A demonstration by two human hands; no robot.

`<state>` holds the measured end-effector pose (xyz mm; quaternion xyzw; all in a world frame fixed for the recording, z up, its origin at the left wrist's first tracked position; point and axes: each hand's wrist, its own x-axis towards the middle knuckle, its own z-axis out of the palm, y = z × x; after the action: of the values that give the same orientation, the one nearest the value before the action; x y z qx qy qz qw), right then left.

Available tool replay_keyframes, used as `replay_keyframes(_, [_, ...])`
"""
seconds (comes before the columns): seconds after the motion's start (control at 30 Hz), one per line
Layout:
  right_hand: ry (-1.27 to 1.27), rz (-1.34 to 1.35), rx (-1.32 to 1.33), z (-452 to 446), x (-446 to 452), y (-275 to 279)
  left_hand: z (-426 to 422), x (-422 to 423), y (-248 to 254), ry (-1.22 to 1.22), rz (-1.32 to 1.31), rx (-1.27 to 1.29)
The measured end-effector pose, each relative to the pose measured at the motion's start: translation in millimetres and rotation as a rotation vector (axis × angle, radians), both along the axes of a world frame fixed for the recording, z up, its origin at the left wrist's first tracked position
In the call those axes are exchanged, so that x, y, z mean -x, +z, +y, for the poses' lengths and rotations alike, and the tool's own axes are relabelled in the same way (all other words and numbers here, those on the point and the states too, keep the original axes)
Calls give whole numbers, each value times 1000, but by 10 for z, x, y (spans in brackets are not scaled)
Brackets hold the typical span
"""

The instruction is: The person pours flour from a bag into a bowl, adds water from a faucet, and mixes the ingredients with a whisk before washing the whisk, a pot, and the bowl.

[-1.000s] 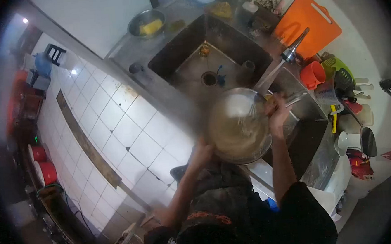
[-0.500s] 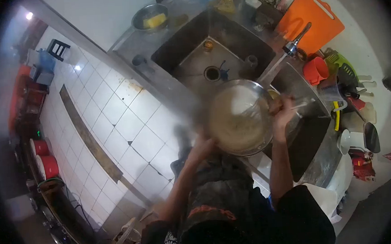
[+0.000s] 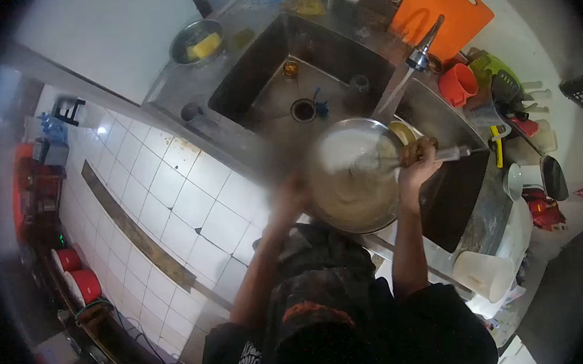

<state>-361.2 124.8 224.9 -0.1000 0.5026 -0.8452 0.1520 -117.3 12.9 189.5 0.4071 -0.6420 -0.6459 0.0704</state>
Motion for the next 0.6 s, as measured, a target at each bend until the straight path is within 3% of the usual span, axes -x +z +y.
replay_keyframes(0.03, [-127,-58,185,-30,10,-36,-11,-7,-87,-12,0,-3])
replay_keyframes(0.1, [-145,74,192,-100,-236,-58,-120,35,-290,5,58,69])
replay_keyframes(0.17, [119,44,-134,-41,-332,217,-294,117,-256,-64,81,54])
replay_keyframes(0.2, [-60,42,-243,-37,-211,164,-340,126,-235,-125,92,31])
replay_keyframes(0.23, [-79,45,-245,-50,-200,95,-403,184,-187,-143,98,29])
replay_keyframes(0.3, [-237,78,114,-95,-219,-25,-519,286,-59,-200,-62,89])
replay_keyframes(0.33, [-92,-8,212,-106,-362,-89,-574,341,20,-231,-54,95])
replay_keyframes(0.37, [-113,4,217,-58,-328,-82,-606,397,95,-260,-25,153])
replay_keyframes(0.43, [-291,77,-238,73,-280,17,-663,393,126,-298,-6,205])
replay_keyframes(0.5, [-521,44,-101,126,-155,145,-728,406,118,-326,191,234])
replay_keyframes(0.57, [-511,-65,213,2,-349,-115,-785,408,-141,-370,158,164])
replay_keyframes(0.6, [-534,-55,220,37,-390,-46,-836,478,-231,-400,132,105])
